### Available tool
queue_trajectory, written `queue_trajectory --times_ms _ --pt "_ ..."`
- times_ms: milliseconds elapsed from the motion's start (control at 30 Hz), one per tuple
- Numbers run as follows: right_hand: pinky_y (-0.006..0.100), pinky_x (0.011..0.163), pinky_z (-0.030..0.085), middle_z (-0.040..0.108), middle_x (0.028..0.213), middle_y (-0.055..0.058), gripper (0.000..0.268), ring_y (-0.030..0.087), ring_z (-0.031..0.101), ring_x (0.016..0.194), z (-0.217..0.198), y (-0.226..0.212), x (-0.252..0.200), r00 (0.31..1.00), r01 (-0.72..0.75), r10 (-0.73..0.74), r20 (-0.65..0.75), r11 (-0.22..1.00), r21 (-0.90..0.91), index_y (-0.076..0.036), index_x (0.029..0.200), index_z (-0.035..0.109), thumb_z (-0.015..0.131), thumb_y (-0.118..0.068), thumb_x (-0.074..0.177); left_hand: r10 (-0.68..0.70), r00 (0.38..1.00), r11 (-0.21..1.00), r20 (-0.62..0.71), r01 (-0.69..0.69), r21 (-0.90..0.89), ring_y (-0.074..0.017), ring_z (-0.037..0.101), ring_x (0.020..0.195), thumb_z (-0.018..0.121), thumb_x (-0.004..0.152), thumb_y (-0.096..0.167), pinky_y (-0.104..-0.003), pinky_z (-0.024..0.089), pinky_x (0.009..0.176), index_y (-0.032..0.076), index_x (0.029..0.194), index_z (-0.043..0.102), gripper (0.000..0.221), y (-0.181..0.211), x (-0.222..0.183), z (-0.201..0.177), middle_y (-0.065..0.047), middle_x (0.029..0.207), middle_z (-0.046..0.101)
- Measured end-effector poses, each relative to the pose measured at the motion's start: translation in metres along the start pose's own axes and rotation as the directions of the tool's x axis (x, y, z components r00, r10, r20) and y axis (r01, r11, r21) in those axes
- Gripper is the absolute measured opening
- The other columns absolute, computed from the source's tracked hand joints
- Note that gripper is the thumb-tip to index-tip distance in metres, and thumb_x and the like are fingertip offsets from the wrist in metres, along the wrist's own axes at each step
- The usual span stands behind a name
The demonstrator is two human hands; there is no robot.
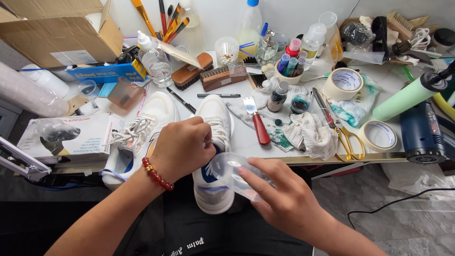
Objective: The recorder inflates plastic bags with a hand pump and inserts them into sneakers to preserve their shape during maintenance.
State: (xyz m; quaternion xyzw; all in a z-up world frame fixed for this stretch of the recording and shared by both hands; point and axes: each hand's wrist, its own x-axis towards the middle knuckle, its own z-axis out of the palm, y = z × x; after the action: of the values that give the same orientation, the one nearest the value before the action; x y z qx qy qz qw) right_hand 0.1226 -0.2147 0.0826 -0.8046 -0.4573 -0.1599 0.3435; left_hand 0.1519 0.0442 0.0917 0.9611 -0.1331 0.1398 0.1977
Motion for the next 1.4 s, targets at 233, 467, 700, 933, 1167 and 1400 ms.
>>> queue_trajectory --times_ms 233,467,700,933,1167,1400 --pt "0.04 0.084 0.056 0.062 0.122 0.017 0.061 0.031 0.065 0.097 -0.022 -0.015 0.038 0.95 0.206 -0.171 0.26 0.972 -0.114 -0.001 0.128 0.063 0.074 -0.005 0.068 -0.089 0.991 0.97 0.103 0.11 -0.215 -0.0286 0.07 0.067 0.077 0.067 0.014 -0.039 0.057 0.064 0.005 0.067 0.07 0.011 0.007 -0.005 0.012 -0.009 0.074 0.07" --pt "0.035 0.071 0.053 0.064 0.114 0.014 0.049 0.025 0.061 0.083 0.021 -0.011 0.034 0.891 0.309 -0.186 0.413 0.917 -0.254 0.001 0.123 0.067 0.066 -0.009 0.076 -0.097 0.971 0.857 0.216 0.192 -0.478 -0.0203 0.073 0.071 0.078 0.071 0.016 -0.035 0.06 0.064 0.003 0.084 0.073 0.018 -0.008 -0.015 0.012 -0.009 0.079 0.073" --pt "0.034 0.074 0.054 0.062 0.114 0.014 0.052 0.023 0.062 0.087 0.034 -0.01 0.008 0.924 0.236 -0.147 0.354 0.945 -0.225 0.004 0.127 0.065 0.065 -0.008 0.076 -0.507 0.86 0.425 0.052 0.303 -0.853 -0.0226 0.06 0.123 0.063 0.097 0.032 -0.036 0.05 0.102 0.0 0.14 0.05 0.055 -0.06 -0.056 0.109 -0.014 0.135 0.061" --pt "0.039 0.071 0.053 0.062 0.104 0.012 0.044 0.027 0.063 0.083 0.047 0.007 -0.018 0.981 0.125 -0.089 0.173 0.97 -0.208 -0.001 0.116 0.069 0.069 -0.003 0.072 -0.539 0.765 -0.077 0.352 0.372 -0.925 -0.0206 0.057 0.126 0.045 0.1 0.046 -0.034 0.047 0.103 0.005 0.152 0.035 0.066 -0.075 -0.034 0.135 -0.014 0.141 0.056" --pt "0.037 0.067 0.055 0.067 0.09 0.01 0.039 0.027 0.068 0.078 0.058 0.04 -0.071 0.984 -0.164 0.156 -0.089 0.983 -0.085 -0.002 0.103 0.066 0.074 0.002 0.066 -0.353 0.882 -0.408 0.311 0.154 -0.9 -0.0278 0.057 0.121 0.053 0.105 0.042 -0.044 0.044 0.102 -0.006 0.154 0.04 0.069 -0.084 -0.081 0.153 -0.022 0.145 0.055" --pt "0.03 0.076 0.061 0.078 0.092 0.009 0.031 0.018 0.077 0.084 0.061 0.032 -0.111 0.664 -0.711 0.745 0.057 0.607 0.356 -0.001 0.109 0.069 0.075 -0.002 0.078 -0.234 0.959 -0.567 0.158 -0.003 -0.824 -0.0399 0.046 0.143 0.066 0.09 0.049 -0.054 0.04 0.117 -0.008 0.155 0.031 0.093 -0.008 -0.092 0.109 -0.028 0.156 0.043"
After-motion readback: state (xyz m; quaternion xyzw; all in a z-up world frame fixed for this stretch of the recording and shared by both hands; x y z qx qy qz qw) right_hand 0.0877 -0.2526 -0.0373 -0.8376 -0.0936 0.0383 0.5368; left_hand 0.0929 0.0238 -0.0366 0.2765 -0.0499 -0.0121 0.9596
